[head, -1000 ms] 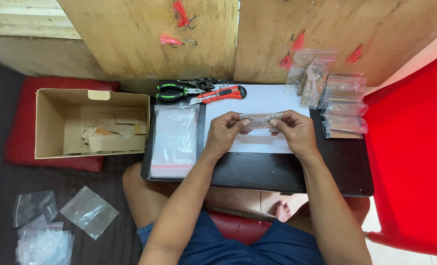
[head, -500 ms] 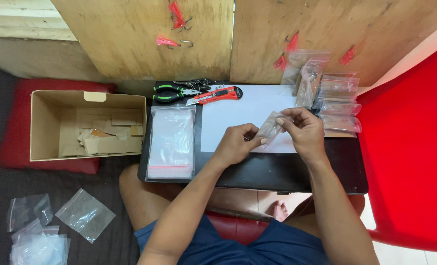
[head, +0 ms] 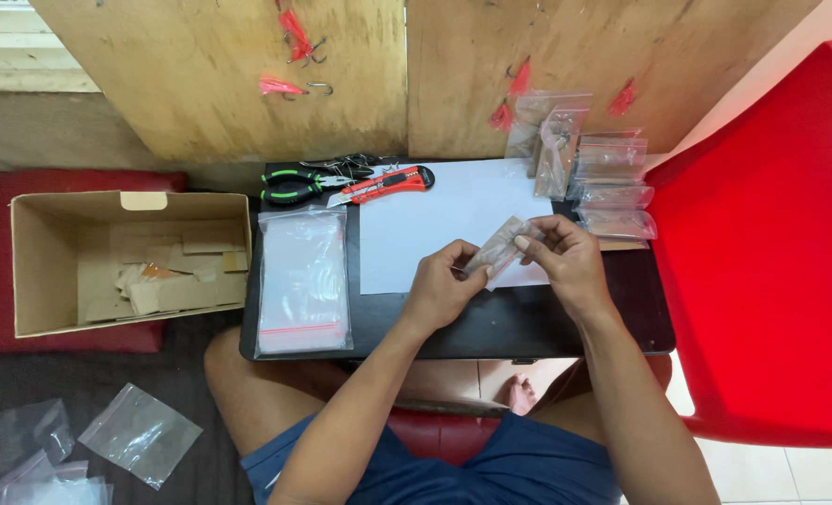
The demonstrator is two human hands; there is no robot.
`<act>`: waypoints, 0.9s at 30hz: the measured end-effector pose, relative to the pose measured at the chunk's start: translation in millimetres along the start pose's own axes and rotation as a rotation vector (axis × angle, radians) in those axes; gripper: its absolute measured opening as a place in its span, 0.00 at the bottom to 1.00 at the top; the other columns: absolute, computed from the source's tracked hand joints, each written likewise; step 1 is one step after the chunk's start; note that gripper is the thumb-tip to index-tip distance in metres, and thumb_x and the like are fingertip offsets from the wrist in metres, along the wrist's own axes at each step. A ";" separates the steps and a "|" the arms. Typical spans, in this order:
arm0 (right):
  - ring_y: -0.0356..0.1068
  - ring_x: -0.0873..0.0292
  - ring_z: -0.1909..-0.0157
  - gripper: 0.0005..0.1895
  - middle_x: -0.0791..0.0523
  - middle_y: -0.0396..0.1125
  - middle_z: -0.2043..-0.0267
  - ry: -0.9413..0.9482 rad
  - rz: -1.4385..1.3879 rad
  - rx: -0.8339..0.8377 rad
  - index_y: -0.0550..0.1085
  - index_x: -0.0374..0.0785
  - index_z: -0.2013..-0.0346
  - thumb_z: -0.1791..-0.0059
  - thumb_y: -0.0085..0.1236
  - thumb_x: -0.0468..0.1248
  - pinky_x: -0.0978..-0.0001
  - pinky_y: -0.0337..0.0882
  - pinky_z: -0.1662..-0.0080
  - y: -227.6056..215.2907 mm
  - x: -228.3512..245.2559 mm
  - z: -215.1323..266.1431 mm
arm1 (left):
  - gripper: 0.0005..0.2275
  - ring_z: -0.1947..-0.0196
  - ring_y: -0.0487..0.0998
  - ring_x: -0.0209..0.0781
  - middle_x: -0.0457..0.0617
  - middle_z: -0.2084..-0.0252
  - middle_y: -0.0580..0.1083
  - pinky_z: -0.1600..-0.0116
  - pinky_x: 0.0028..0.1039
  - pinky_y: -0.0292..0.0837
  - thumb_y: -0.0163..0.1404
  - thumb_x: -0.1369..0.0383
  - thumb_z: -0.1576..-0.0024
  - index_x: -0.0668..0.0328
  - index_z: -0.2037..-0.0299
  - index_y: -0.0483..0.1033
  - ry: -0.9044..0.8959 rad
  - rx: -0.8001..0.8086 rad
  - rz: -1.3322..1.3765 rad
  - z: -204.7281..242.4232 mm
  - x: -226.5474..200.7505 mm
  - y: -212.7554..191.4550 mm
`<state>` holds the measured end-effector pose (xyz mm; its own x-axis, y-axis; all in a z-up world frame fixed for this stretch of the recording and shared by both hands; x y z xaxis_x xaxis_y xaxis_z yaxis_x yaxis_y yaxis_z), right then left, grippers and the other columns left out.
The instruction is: The person places a fishing hook onto a piece of cardboard and then slides the cardboard and hook into a small plastic bag.
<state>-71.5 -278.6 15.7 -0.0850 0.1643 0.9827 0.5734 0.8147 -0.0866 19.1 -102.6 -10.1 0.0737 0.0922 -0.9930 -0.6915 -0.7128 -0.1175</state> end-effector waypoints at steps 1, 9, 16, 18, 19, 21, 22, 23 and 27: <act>0.74 0.61 0.72 0.12 0.50 0.71 0.71 0.001 0.002 -0.001 0.77 0.29 0.55 0.52 0.67 0.29 0.72 0.74 0.61 0.8 3.4 5.3 | 0.10 0.69 0.80 0.34 0.51 0.68 0.79 0.64 0.24 0.79 0.62 0.64 0.47 0.56 0.58 0.81 -0.001 0.002 0.002 2.1 -1.6 -2.8; 0.73 0.61 0.74 0.09 0.50 0.71 0.74 0.106 0.026 0.035 0.78 0.30 0.59 0.53 0.66 0.28 0.70 0.75 0.63 -5.0 -4.4 21.0 | 0.14 0.63 0.79 0.38 0.56 0.62 0.77 0.58 0.23 0.81 0.59 0.75 0.46 0.62 0.50 0.79 0.071 -0.081 0.018 25.0 -27.4 -22.5; 0.71 0.66 0.67 0.21 0.57 0.69 0.61 0.041 0.110 -0.220 0.67 0.33 0.39 0.45 0.60 0.29 0.79 0.75 0.65 -99.4 34.7 1.7 | 0.18 0.69 0.80 0.42 0.56 0.66 0.77 0.65 0.27 0.81 0.60 0.71 0.44 0.61 0.45 0.73 0.186 -0.098 0.050 57.8 -56.6 -41.6; 0.60 0.70 0.73 0.16 0.60 0.68 0.69 0.180 0.273 -0.421 0.72 0.40 0.45 0.46 0.65 0.37 0.79 0.62 0.70 -137.4 37.9 2.3 | 0.12 0.68 0.74 0.31 0.44 0.66 0.76 0.62 0.21 0.73 0.55 0.68 0.42 0.57 0.48 0.75 0.161 -0.129 -0.039 71.5 -75.2 -57.5; 0.60 0.70 0.73 0.16 0.60 0.68 0.69 0.179 0.274 -0.415 0.72 0.40 0.45 0.46 0.65 0.37 0.79 0.62 0.70 -144.9 30.3 1.2 | 0.12 0.68 0.74 0.31 0.44 0.66 0.76 0.62 0.21 0.73 0.55 0.68 0.42 0.57 0.48 0.75 0.159 -0.135 -0.039 75.4 -75.4 -62.7; 0.70 0.68 0.63 0.16 0.59 0.71 0.65 0.242 0.417 -0.472 0.74 0.41 0.46 0.47 0.66 0.38 0.76 0.67 0.59 -166.4 14.2 0.1 | 0.11 0.67 0.76 0.33 0.43 0.67 0.77 0.60 0.22 0.76 0.53 0.69 0.42 0.57 0.50 0.75 0.205 -0.183 -0.079 83.6 -82.6 -77.1; 0.70 0.68 0.63 0.16 0.59 0.71 0.65 0.238 0.414 -0.466 0.74 0.41 0.46 0.47 0.66 0.38 0.76 0.67 0.59 -168.0 6.4 -0.5 | 0.11 0.67 0.76 0.33 0.43 0.67 0.77 0.60 0.22 0.76 0.53 0.69 0.42 0.57 0.50 0.75 0.206 -0.190 -0.082 87.7 -84.5 -82.8; 0.68 0.68 0.64 0.16 0.60 0.72 0.65 0.245 0.537 -0.485 0.76 0.42 0.47 0.47 0.67 0.42 0.73 0.66 0.60 -172.5 1.6 -0.1 | 0.10 0.67 0.76 0.33 0.42 0.67 0.77 0.59 0.23 0.76 0.53 0.68 0.41 0.58 0.50 0.76 0.214 -0.209 -0.121 92.1 -87.7 -89.0; 0.72 0.54 0.59 0.16 0.54 0.74 0.60 0.145 0.907 -0.486 0.80 0.40 0.49 0.45 0.65 0.47 0.58 0.68 0.55 -182.8 -11.9 -5.6 | 0.08 0.63 0.77 0.38 0.46 0.63 0.76 0.58 0.25 0.76 0.51 0.66 0.39 0.59 0.53 0.77 0.338 -0.277 -0.287 107.9 -102.7 -112.5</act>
<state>-170.7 -432.6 20.8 0.6225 0.5088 0.5947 0.6425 0.1016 -0.7595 11.7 43.1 106.4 0.4917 0.1142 -0.8632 -0.3967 -0.8531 -0.3388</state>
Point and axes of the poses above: each hand's wrist, its own z-axis away from the middle knuckle, its own y-axis out of the palm, x = y × z, the point moved 10 cm from there along -z, towards the middle knuckle
